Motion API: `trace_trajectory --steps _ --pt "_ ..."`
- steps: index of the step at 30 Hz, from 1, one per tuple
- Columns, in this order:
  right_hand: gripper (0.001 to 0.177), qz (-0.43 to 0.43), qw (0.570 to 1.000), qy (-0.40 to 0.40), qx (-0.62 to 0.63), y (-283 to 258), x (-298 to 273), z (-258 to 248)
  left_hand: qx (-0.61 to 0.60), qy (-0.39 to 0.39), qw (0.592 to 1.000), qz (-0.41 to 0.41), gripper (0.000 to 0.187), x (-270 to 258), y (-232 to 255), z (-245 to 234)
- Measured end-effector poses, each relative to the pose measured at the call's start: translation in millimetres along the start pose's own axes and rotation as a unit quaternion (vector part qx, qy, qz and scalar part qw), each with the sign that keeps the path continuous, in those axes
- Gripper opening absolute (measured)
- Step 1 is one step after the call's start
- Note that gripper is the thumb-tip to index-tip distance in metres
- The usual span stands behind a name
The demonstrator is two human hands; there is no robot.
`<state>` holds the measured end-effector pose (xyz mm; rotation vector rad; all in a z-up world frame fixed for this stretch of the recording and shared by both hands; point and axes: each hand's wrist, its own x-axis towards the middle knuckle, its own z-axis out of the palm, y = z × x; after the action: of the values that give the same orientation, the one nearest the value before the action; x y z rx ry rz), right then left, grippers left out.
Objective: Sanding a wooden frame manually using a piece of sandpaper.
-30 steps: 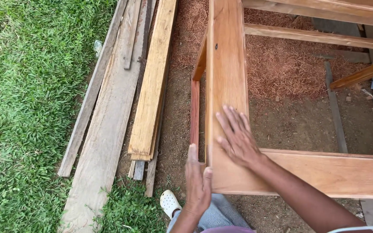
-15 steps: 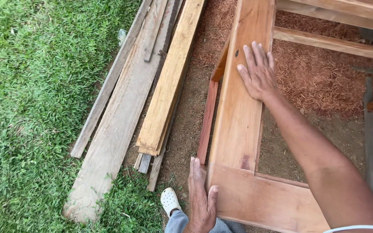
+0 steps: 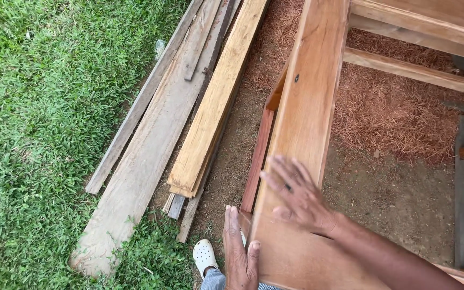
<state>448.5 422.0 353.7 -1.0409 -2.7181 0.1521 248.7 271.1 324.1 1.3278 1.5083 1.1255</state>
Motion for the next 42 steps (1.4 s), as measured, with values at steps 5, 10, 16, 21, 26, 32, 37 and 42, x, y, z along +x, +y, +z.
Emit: trace_trajectory --steps 5,10,16,21,26,32,37,42 --pt "0.076 0.075 0.997 0.03 0.0 102.5 57.0 -20.6 -0.008 0.011 0.999 -0.032 0.086 0.2 3.5 0.1" --pt "0.078 0.207 0.978 0.006 -0.035 204.8 119.6 -33.5 -0.007 0.023 0.999 -0.021 0.084 -0.2 4.3 1.7" --pt "0.078 0.24 0.968 -0.023 -0.077 198.5 132.0 -39.1 -0.015 0.031 0.999 -0.029 0.084 0.8 0.3 5.5" --pt "0.081 0.097 0.991 -0.067 -0.059 47.4 77.5 -23.9 -0.005 0.026 0.999 -0.022 0.084 -2.0 -6.5 6.5" --pt "0.092 -0.062 0.989 -0.122 0.047 -39.4 15.9 7.8 0.006 0.034 0.999 0.005 0.087 -1.7 -16.5 9.7" --pt "0.085 -0.008 0.998 -0.065 -0.025 54.9 72.8 -10.9 0.019 0.039 0.999 -0.011 0.092 -6.9 -27.7 16.5" --pt "0.074 0.148 0.987 -0.02 -0.064 176.2 148.5 -26.4 0.021 0.031 0.999 -0.022 0.094 -6.1 -30.3 16.8" --pt "0.076 0.221 0.972 -0.027 -0.07 205.9 168.4 -20.5 0.024 0.037 0.999 -0.028 0.093 -8.9 -13.1 13.7"
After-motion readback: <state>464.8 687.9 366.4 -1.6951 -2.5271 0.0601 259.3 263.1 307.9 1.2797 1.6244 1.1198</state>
